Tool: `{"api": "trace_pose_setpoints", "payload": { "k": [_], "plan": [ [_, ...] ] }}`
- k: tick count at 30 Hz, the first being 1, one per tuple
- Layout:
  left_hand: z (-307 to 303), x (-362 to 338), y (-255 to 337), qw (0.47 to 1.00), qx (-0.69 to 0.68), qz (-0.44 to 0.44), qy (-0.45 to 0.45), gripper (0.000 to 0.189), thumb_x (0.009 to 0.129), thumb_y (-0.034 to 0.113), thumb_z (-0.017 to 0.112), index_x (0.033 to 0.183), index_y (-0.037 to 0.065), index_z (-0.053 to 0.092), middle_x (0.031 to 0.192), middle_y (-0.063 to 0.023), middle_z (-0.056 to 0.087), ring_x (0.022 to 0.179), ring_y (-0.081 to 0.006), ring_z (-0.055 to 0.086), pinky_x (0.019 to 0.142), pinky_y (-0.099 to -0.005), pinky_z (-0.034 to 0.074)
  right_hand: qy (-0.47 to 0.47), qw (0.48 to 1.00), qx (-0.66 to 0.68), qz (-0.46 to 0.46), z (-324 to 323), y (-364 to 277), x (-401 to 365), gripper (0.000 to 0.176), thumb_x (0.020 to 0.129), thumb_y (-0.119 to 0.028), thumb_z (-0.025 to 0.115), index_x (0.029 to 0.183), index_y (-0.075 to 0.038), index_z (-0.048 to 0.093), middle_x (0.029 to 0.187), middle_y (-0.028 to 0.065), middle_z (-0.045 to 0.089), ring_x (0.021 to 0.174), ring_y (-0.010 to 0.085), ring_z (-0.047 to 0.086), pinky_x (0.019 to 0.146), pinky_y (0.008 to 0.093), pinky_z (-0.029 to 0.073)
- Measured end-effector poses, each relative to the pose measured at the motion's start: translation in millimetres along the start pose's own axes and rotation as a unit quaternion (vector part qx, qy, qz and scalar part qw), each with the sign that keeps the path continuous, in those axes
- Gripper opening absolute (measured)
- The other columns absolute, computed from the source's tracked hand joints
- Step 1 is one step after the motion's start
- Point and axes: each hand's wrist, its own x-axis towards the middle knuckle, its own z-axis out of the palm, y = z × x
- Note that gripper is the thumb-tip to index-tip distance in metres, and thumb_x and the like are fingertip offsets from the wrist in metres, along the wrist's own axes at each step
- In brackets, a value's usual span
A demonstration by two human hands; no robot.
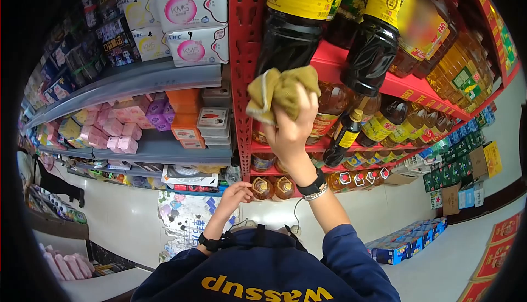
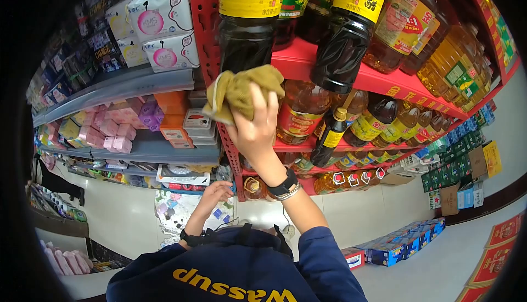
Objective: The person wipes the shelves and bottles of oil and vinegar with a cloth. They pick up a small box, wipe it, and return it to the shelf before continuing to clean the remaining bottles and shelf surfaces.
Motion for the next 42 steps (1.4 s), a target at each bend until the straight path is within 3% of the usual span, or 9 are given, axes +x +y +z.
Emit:
{"api": "trace_pose_setpoints", "payload": {
  "k": [4,7,11,14,22,30,32,36,42],
  "plan": [
    [0,5,-5,1.0,-0.002,0.019,-0.012,0.022,0.087,0.007,0.042,0.107,0.003,0.052,0.084,-0.004,0.061,0.073,-0.0088,0.056,0.064,-0.0199,0.045,-0.052,0.996,0.036,-0.057,-14,7,-16,0.034,0.058,-0.009,0.068,0.092,-0.003,0.065,0.117,0.0215,0.044,0.108,0.0413,0.041,0.092,0.0466,0.034],
    [1,7,-6,1.0,0.004,0.021,-0.014,0.022,0.087,0.007,0.043,0.106,0.003,0.052,0.085,-0.0042,0.061,0.073,-0.0085,0.057,0.063,-0.0191,0.045,0.033,0.993,0.109,0.029,-27,3,6,0.037,0.058,-0.015,0.07,0.093,-0.005,0.066,0.114,0.0205,0.049,0.103,0.0405,0.046,0.089,0.0469,0.038],
    [3,6,-8,1.0,-0.008,0.015,-0.022,0.022,0.087,0.007,0.042,0.106,0.004,0.052,0.085,-0.004,0.06,0.073,-0.0086,0.057,0.063,-0.0191,0.045,-0.01,0.998,0.05,-0.042,-43,-6,72,0.052,0.057,-0.024,0.07,0.107,-0.011,0.062,0.123,0.0259,0.04,0.104,0.0419,0.042,0.091,0.0494,0.032],
    [6,8,-8,0.999,-0.01,0.016,-0.029,0.022,0.087,0.006,0.042,0.106,0.004,0.053,0.085,-0.0039,0.06,0.074,-0.0084,0.057,0.064,-0.0192,0.044,-0.019,0.999,-0.014,-0.033,-8,-6,88,0.05,0.059,-0.028,0.067,0.107,-0.018,0.061,0.127,0.0182,0.038,0.111,0.0386,0.034,0.092,0.0484,0.028],
    [4,6,-6,1.0,0.0,0.015,-0.025,0.022,0.087,0.005,0.041,0.106,0.005,0.053,0.084,-0.0032,0.06,0.074,-0.0083,0.056,0.066,-0.0199,0.045,0.003,0.981,-0.152,-0.122,37,-4,16,0.024,0.062,-0.034,0.069,0.084,-0.025,0.067,0.122,-0.0006,0.047,0.113,0.0294,0.035,0.093,0.0543,0.023],
    [0,2,0,1.0,-0.003,-0.004,0.002,0.024,0.086,0.008,0.042,0.107,0.004,0.053,0.085,-0.0043,0.058,0.076,-0.0094,0.054,0.07,-0.0211,0.044,-0.082,0.974,-0.123,-0.169,33,0,-36,0.027,0.065,-0.031,0.068,0.089,-0.018,0.066,0.116,0.0023,0.052,0.109,0.0245,0.043,0.095,0.0451,0.026],
    [-1,0,-2,1.0,0.0,-0.005,-0.001,0.024,0.086,0.007,0.042,0.107,0.004,0.053,0.085,-0.0044,0.058,0.076,-0.0095,0.054,0.07,-0.0212,0.044,-0.249,0.964,0.09,0.025,23,2,-47,0.031,0.062,-0.024,0.069,0.089,-0.01,0.065,0.114,0.01,0.052,0.106,0.0271,0.046,0.091,0.0407,0.032],
    [-2,0,-5,1.0,-0.015,0.018,0.006,0.022,0.087,0.005,0.042,0.105,0.003,0.053,0.083,-0.004,0.061,0.072,-0.0084,0.056,0.065,-0.02,0.045,-0.004,0.987,0.151,0.057,-7,8,-30,0.03,0.067,-0.006,0.058,0.096,0.003,0.059,0.115,0.0241,0.047,0.108,0.0408,0.044,0.094,0.0456,0.032],
    [-5,1,-6,1.0,-0.009,0.014,0.002,0.021,0.087,0.006,0.042,0.105,0.003,0.053,0.083,-0.0035,0.061,0.073,-0.008,0.056,0.065,-0.0197,0.045,0.247,0.879,0.365,0.181,-27,0,54,0.057,0.081,-0.018,0.056,0.128,0.002,0.031,0.123,0.0197,0.042,0.107,0.0266,0.048,0.091,0.0366,0.038]
  ]
}}
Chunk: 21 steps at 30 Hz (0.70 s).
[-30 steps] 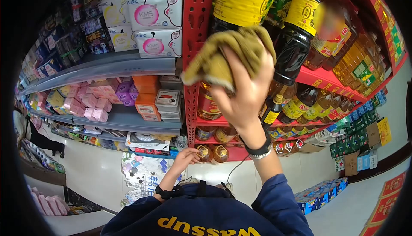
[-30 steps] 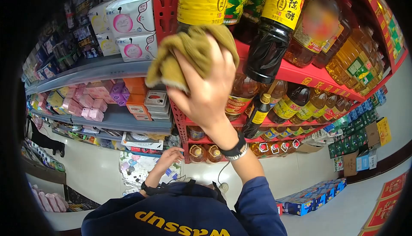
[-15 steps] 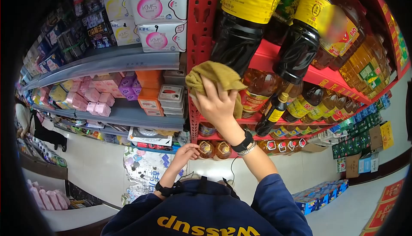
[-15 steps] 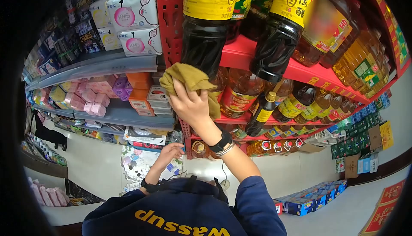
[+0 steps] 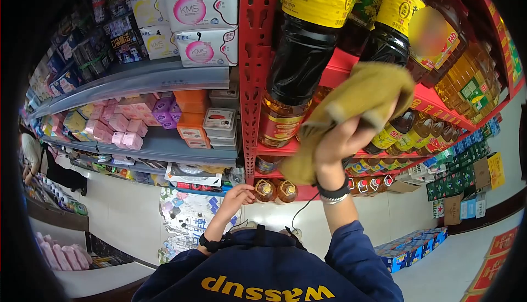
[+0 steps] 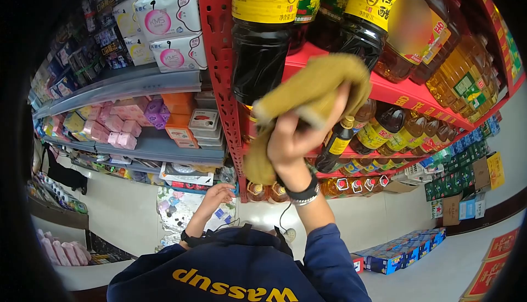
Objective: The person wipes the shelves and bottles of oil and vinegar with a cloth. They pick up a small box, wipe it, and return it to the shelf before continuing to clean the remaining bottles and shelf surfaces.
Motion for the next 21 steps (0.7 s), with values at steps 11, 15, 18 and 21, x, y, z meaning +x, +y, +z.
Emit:
{"api": "trace_pose_setpoints", "payload": {
  "k": [11,15,18,21],
  "plan": [
    [4,4,-7,0.999,0.02,-0.021,-0.014,0.021,0.088,0.007,0.043,0.106,0.004,0.054,0.084,-0.0025,0.06,0.074,-0.008,0.056,0.065,-0.0194,0.045,-0.112,0.983,-0.072,0.129,34,70,1,0.031,0.089,-0.03,0.049,0.09,0.001,0.048,0.081,0.0027,0.049,0.074,0.0107,0.044,0.069,0.0247,0.038],
    [9,12,0,0.999,0.026,-0.01,-0.019,0.021,0.088,0.007,0.043,0.107,0.004,0.052,0.084,-0.0027,0.06,0.074,-0.0081,0.055,0.066,-0.0201,0.044,-0.155,0.98,-0.111,0.062,26,70,-36,0.033,0.09,-0.024,0.044,0.103,0.007,0.048,0.095,0.0122,0.052,0.086,0.0214,0.05,0.08,0.0306,0.038],
    [10,18,15,0.999,0.031,0.036,-0.005,0.022,0.088,0.005,0.043,0.108,0.004,0.05,0.084,-0.0034,0.059,0.074,-0.0085,0.055,0.066,-0.0205,0.044,-0.123,0.987,-0.076,0.072,24,71,-46,0.038,0.09,-0.02,0.045,0.117,0.007,0.042,0.114,0.0136,0.05,0.105,0.0206,0.046,0.092,0.0296,0.032],
    [10,29,62,0.984,0.052,0.167,0.046,0.027,0.086,0.005,0.044,0.113,0.003,0.046,0.087,-0.005,0.057,0.076,-0.0101,0.053,0.067,-0.0214,0.043,-0.068,0.976,0.016,0.207,17,68,-51,0.043,0.091,-0.024,0.044,0.121,0.006,0.039,0.117,0.0112,0.047,0.107,0.0175,0.044,0.094,0.0296,0.031]
  ]
}}
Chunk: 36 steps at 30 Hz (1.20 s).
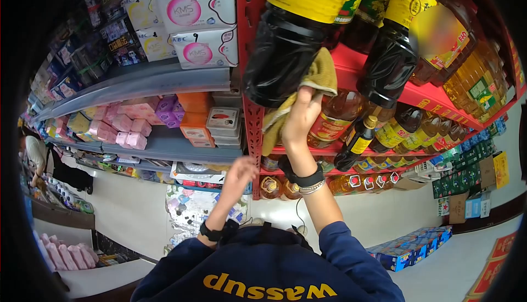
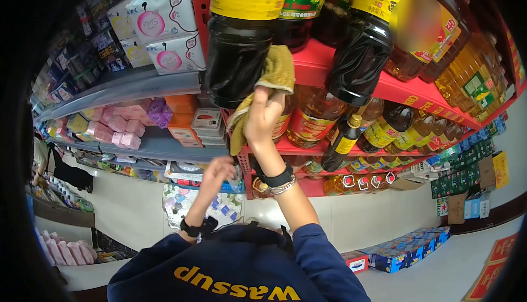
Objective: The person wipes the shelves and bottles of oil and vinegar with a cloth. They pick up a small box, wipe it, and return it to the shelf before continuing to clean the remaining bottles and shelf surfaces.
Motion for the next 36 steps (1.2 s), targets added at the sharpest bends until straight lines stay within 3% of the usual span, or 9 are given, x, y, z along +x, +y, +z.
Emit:
{"api": "trace_pose_setpoints", "payload": {
  "k": [5,12,15,19,22,25,30,32,36],
  "plan": [
    [14,47,124,0.965,0.051,0.246,0.074,0.051,0.083,0.019,0.054,0.129,0.003,0.035,0.118,-0.0106,0.046,0.101,-0.0159,0.047,0.083,-0.0294,0.041,0.005,0.991,0.111,0.073,-12,-12,2,0.033,0.092,-0.018,0.041,0.116,0.005,0.043,0.111,0.0087,0.049,0.103,0.015,0.044,0.092,0.0273,0.031],
    [52,95,166,0.878,0.215,0.406,0.135,0.087,0.064,0.025,0.075,0.13,-0.004,0.026,0.121,-0.0212,0.038,0.113,-0.0319,0.04,0.096,-0.0394,0.032,-0.036,0.991,0.066,0.112,-32,-29,1,0.046,0.089,-0.027,0.034,0.121,0.004,0.042,0.117,0.0105,0.05,0.106,0.0189,0.049,0.091,0.0306,0.037],
    [71,97,168,0.858,0.244,0.392,0.224,0.089,0.061,0.022,0.078,0.129,-0.003,0.027,0.117,-0.0213,0.041,0.11,-0.0341,0.042,0.094,-0.0393,0.034,-0.064,0.989,0.056,0.117,-41,-34,-3,0.046,0.087,-0.024,0.034,0.121,0.005,0.043,0.121,0.0116,0.048,0.111,0.0211,0.046,0.096,0.0314,0.033],
    [70,96,170,0.871,0.231,0.374,0.217,0.089,0.059,0.023,0.078,0.129,-0.003,0.029,0.115,-0.0203,0.043,0.108,-0.0326,0.045,0.092,-0.0381,0.037,-0.096,0.994,-0.016,0.046,-52,-36,-3,0.043,0.089,-0.02,0.036,0.121,0.007,0.043,0.121,0.0134,0.049,0.111,0.0212,0.046,0.095,0.032,0.033],
    [71,98,164,0.896,0.16,0.388,0.145,0.085,0.059,0.02,0.078,0.127,-0.003,0.032,0.115,-0.0205,0.046,0.107,-0.0298,0.049,0.092,-0.0361,0.039,-0.003,1.0,-0.031,0.0,-53,-42,11,0.046,0.087,-0.024,0.038,0.119,0.008,0.043,0.121,0.0139,0.048,0.11,0.022,0.048,0.095,0.0323,0.035],
    [79,89,167,0.919,0.095,0.368,0.103,0.083,0.059,0.017,0.077,0.126,-0.003,0.033,0.115,-0.02,0.049,0.106,-0.0266,0.051,0.091,-0.034,0.04,-0.15,0.926,-0.147,-0.314,-43,-58,43,0.04,0.083,-0.024,0.044,0.108,0.006,0.054,0.124,0.0194,0.045,0.112,0.0301,0.046,0.095,0.0378,0.033],
    [82,73,176,0.936,0.078,0.338,0.055,0.073,0.065,0.008,0.072,0.126,-0.002,0.034,0.113,-0.0147,0.052,0.106,-0.0197,0.051,0.091,-0.0307,0.039,-0.141,0.874,-0.275,-0.374,-33,-86,40,0.041,0.067,-0.021,0.056,0.099,0.003,0.061,0.122,0.0235,0.044,0.109,0.0374,0.044,0.092,0.0422,0.035],
    [76,68,177,0.948,-0.047,0.308,-0.064,0.062,0.076,0.014,0.063,0.129,0.0,0.032,0.117,-0.0118,0.049,0.11,-0.0163,0.047,0.094,-0.0293,0.035,-0.126,0.865,-0.283,-0.395,-30,-91,30,0.037,0.059,-0.016,0.057,0.091,0.0,0.065,0.122,0.022,0.044,0.108,0.0358,0.045,0.092,0.0413,0.035],
    [69,69,173,0.938,-0.101,0.297,-0.146,0.052,0.09,0.03,0.038,0.131,0.0,0.03,0.125,-0.0103,0.043,0.114,-0.0155,0.042,0.097,-0.0291,0.033,-0.132,0.85,-0.319,-0.398,-36,-94,18,0.039,0.07,-0.036,0.059,0.089,-0.002,0.066,0.12,0.0213,0.045,0.105,0.0361,0.046,0.09,0.0437,0.037]
  ]
}}
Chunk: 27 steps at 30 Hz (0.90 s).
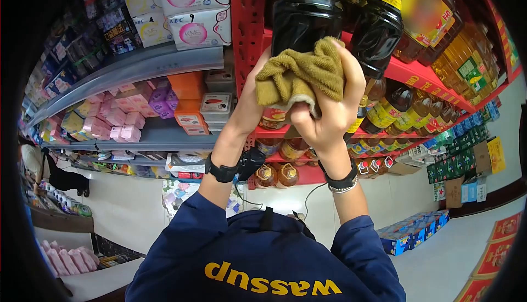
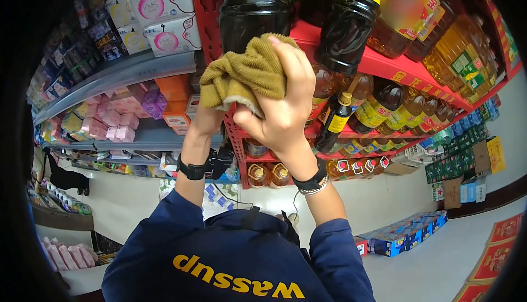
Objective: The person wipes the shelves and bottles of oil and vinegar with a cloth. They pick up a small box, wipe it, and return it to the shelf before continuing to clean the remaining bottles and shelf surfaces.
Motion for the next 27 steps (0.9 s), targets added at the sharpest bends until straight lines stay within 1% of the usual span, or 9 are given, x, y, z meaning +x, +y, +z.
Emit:
{"api": "trace_pose_setpoints", "payload": {
  "k": [3,9,11,17,19,22,23,24,27],
  "plan": [
    [6,1,9,0.98,-0.176,-0.084,0.037,0.052,0.092,0.034,0.034,0.131,0.0,0.031,0.127,-0.0109,0.043,0.116,-0.0171,0.042,0.098,-0.0302,0.031,-0.01,1.0,-0.012,-0.008,-5,-6,-10,0.052,0.074,-0.051,0.055,0.087,-0.003,0.066,0.115,0.0208,0.049,0.103,0.0378,0.046,0.087,0.0468,0.039],
    [-10,5,-14,0.961,-0.228,-0.14,0.073,0.048,0.092,0.035,0.039,0.124,-0.001,0.041,0.123,-0.0115,0.047,0.11,-0.0174,0.048,0.094,-0.0305,0.037,-0.067,0.997,-0.035,-0.028,-5,-18,-40,0.041,0.072,-0.034,0.056,0.091,0.001,0.064,0.111,0.0198,0.05,0.104,0.037,0.047,0.087,0.0458,0.039],
    [-15,7,-18,0.946,-0.28,-0.155,0.057,0.048,0.091,0.035,0.041,0.122,-0.001,0.043,0.12,-0.0115,0.05,0.107,-0.0168,0.05,0.092,-0.0302,0.04,-0.078,0.996,-0.032,-0.013,-7,-23,-42,0.048,0.075,-0.047,0.057,0.087,-0.002,0.066,0.115,0.0165,0.05,0.104,0.0367,0.046,0.088,0.0429,0.04],
    [-15,9,-19,0.954,-0.269,-0.125,0.042,0.054,0.089,0.038,0.045,0.13,0.004,0.034,0.128,-0.0089,0.043,0.116,-0.0165,0.042,0.098,-0.0316,0.034,-0.003,0.989,0.106,0.101,-19,-21,-27,0.054,0.08,-0.046,0.054,0.086,0.006,0.062,0.106,0.0255,0.05,0.102,0.0393,0.049,0.087,0.0451,0.04],
    [-5,9,-15,0.969,-0.225,-0.098,0.037,0.054,0.091,0.04,0.04,0.13,0.004,0.033,0.129,-0.0087,0.042,0.118,-0.0163,0.04,0.099,-0.0315,0.031,0.072,0.959,0.144,0.235,-15,-22,-13,0.045,0.079,-0.034,0.054,0.097,0.006,0.06,0.112,0.0258,0.047,0.106,0.0393,0.046,0.09,0.0451,0.037],
    [8,9,-11,0.98,-0.19,-0.045,0.041,0.055,0.094,0.045,0.024,0.13,0.005,0.032,0.127,-0.0068,0.042,0.119,-0.0158,0.039,0.101,-0.0318,0.028,0.006,0.985,0.089,0.148,-2,-1,18,0.043,0.071,-0.02,0.053,0.106,0.005,0.057,0.121,0.0261,0.04,0.115,0.0385,0.039,0.095,0.0446,0.031],
    [12,8,-12,0.99,-0.137,0.009,0.029,0.055,0.094,0.045,0.023,0.13,0.005,0.032,0.127,-0.0068,0.042,0.119,-0.016,0.039,0.101,-0.032,0.028,-0.007,0.999,-0.024,0.042,5,4,27,0.043,0.068,-0.02,0.056,0.104,0.004,0.058,0.124,0.0262,0.037,0.114,0.0404,0.038,0.094,0.0455,0.032],
    [12,7,-16,0.986,-0.116,-0.056,0.106,0.056,0.094,0.047,0.021,0.129,0.005,0.034,0.126,-0.0071,0.043,0.118,-0.0159,0.039,0.101,-0.0325,0.028,-0.013,0.999,-0.041,0.024,6,3,26,0.043,0.066,-0.019,0.057,0.102,0.004,0.059,0.125,0.0263,0.036,0.114,0.0413,0.038,0.094,0.0461,0.032],
    [5,9,-17,0.971,-0.212,-0.066,0.09,0.065,0.091,0.055,0.018,0.129,0.006,0.035,0.125,-0.0079,0.044,0.116,-0.0165,0.042,0.1,-0.0322,0.029,-0.038,0.997,-0.065,0.005,6,-5,7,0.038,0.069,-0.015,0.056,0.101,0.004,0.059,0.128,0.025,0.035,0.117,0.0423,0.036,0.098,0.0455,0.03]
  ]
}}
